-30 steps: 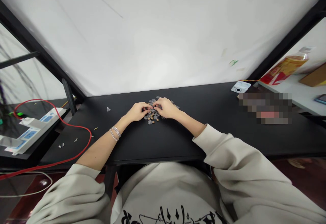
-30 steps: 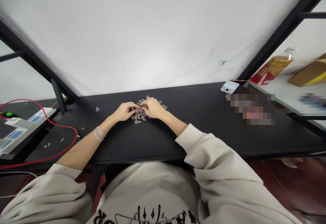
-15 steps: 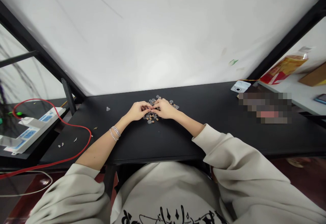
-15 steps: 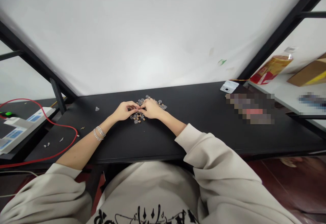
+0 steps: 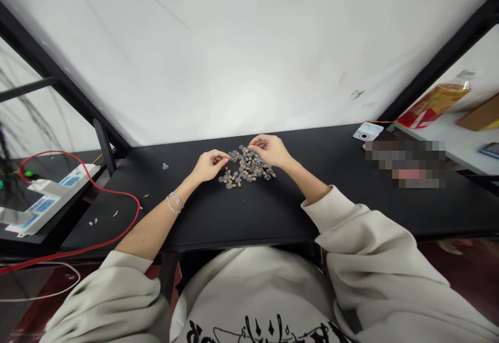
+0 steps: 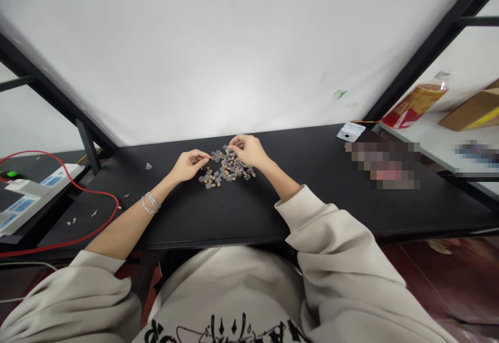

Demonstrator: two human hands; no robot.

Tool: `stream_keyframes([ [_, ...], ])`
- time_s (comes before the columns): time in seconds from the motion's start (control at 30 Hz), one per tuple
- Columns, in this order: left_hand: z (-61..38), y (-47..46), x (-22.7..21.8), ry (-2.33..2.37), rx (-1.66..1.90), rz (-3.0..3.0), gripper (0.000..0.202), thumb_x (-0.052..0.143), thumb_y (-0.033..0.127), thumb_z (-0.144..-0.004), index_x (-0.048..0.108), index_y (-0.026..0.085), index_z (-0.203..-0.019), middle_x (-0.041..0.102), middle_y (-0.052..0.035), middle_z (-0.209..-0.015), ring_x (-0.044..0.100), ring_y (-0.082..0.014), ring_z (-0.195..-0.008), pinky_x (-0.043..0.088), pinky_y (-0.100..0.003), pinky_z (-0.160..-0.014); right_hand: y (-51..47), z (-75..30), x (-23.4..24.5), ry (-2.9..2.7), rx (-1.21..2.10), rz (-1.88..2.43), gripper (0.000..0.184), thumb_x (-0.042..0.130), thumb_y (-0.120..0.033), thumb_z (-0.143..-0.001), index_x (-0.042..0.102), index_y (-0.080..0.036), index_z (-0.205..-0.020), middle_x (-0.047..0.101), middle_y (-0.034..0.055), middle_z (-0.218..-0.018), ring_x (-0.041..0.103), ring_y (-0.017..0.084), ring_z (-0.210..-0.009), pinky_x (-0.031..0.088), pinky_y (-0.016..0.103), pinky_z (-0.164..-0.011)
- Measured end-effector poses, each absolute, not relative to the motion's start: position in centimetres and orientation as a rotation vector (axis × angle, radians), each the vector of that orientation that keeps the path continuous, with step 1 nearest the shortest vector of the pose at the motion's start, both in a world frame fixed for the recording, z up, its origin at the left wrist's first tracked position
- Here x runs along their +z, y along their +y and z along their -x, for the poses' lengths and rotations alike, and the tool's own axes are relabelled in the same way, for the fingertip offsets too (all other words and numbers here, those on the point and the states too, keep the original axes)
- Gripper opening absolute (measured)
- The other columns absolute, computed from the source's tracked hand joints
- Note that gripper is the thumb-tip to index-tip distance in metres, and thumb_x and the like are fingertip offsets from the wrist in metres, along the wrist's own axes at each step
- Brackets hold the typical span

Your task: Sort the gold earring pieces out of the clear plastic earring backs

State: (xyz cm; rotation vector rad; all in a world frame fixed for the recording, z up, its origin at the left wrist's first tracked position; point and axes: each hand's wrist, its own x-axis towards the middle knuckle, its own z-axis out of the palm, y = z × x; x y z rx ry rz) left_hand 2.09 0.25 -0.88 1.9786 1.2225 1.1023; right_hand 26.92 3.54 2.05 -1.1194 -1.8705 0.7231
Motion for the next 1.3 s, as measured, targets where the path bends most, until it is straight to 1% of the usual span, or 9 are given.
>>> stream_keyframes([
  [0.13,-2.3,0.1,-0.8,1.249,1.114,-1.948,0.029,0.069,0.042,-0.083,0.07,0.014,-0.088,0.072,-0.0068,-0.079,0.063,-0.0142,-0.065,0.05,-0.026,-0.062,4.0,-28.0,2.2,-1.798,0.698,1.115,0.022,0.066,-0.028,-0.083,0.074,-0.013,-0.097,0.075,0.0086,-0.086,0.068,0.017,-0.074,0.054,0.03,-0.072],
  [0.23,-2.5,-0.1,-0.6,1.207,1.128,-1.911,0.029,0.071,0.043,-0.081,0.067,0.015,-0.083,0.069,-0.0043,-0.072,0.06,-0.0126,-0.059,0.048,-0.025,-0.058,3.8,-28.3,2.3,-1.797,0.698,1.107,0.026,0.066,-0.034,-0.083,0.075,-0.013,-0.095,0.075,0.0088,-0.083,0.069,0.018,-0.074,0.054,0.03,-0.072],
  [0.43,-3.0,-0.7,-0.2,1.137,1.192,-1.883,0.03,0.078,0.041,-0.075,0.066,0.015,-0.082,0.07,-0.0046,-0.075,0.063,-0.0137,-0.063,0.05,-0.026,-0.061,2.8,-28.4,2.9,-1.846,0.72,1.027,0.03,0.069,-0.042,-0.081,0.076,-0.014,-0.091,0.074,0.0075,-0.08,0.067,0.015,-0.068,0.054,0.028,-0.069],
  [0.6,-3.2,-1.0,0.0,1.123,1.268,-1.918,0.03,0.083,0.039,-0.071,0.067,0.015,-0.079,0.069,-0.0034,-0.071,0.06,-0.0126,-0.06,0.048,-0.026,-0.059,2.7,-28.2,2.8,-1.811,0.785,0.989,0.034,0.07,-0.045,-0.08,0.075,-0.013,-0.091,0.073,0.008,-0.077,0.066,0.014,-0.065,0.053,0.027,-0.063],
  [0.73,-3.4,-1.2,0.2,1.108,1.318,-1.934,0.028,0.083,0.038,-0.071,0.069,0.016,-0.08,0.069,-0.0027,-0.07,0.058,-0.0112,-0.058,0.048,-0.025,-0.057,2.1,-27.4,2.6,-1.841,0.964,0.905,0.037,0.075,-0.046,-0.075,0.074,-0.013,-0.091,0.074,0.0084,-0.08,0.068,0.016,-0.069,0.055,0.027,-0.063],
  [0.87,-4.1,-1.6,0.2,1.101,1.352,-1.862,0.028,0.079,0.042,-0.076,0.071,0.016,-0.083,0.07,-0.0034,-0.071,0.061,-0.0124,-0.059,0.05,-0.025,-0.057,1.1,-26.6,2.8,-1.866,1.1,0.81,0.039,0.079,-0.045,-0.069,0.074,-0.013,-0.091,0.075,0.0086,-0.084,0.071,0.018,-0.076,0.058,0.03,-0.07],
  [1.0,-4.8,-2.2,0.3,1.059,1.367,-1.805,0.029,0.079,0.043,-0.076,0.071,0.015,-0.084,0.072,-0.005,-0.075,0.064,-0.0134,-0.061,0.052,-0.025,-0.058,0.5,-26.3,2.9,-1.894,1.1,0.8,0.036,0.08,-0.044,-0.069,0.075,-0.013,-0.088,0.074,0.008,-0.08,0.069,0.016,-0.071,0.056,0.027,-0.066],
  [1.17,-5.1,-2.6,0.6,1.046,1.362,-1.787,0.029,0.083,0.039,-0.072,0.072,0.014,-0.082,0.072,-0.0049,-0.071,0.061,-0.0121,-0.056,0.049,-0.024,-0.052,0.5,-26.3,2.7,-1.916,1.084,0.796,0.036,0.081,-0.044,-0.069,0.075,-0.013,-0.086,0.074,0.0082,-0.079,0.066,0.014,-0.067,0.053,0.025,-0.062],
  [1.3,-5.0,-2.5,0.4,1.04,1.366,-1.772,0.029,0.084,0.04,-0.07,0.072,0.014,-0.078,0.073,-0.0067,-0.072,0.064,-0.014,-0.058,0.051,-0.026,-0.055,0.6,-26.2,2.5,-1.91,1.084,0.793,0.037,0.081,-0.045,-0.069,0.076,-0.013,-0.086,0.074,0.0083,-0.079,0.065,0.014,-0.066,0.051,0.025,-0.061],
])
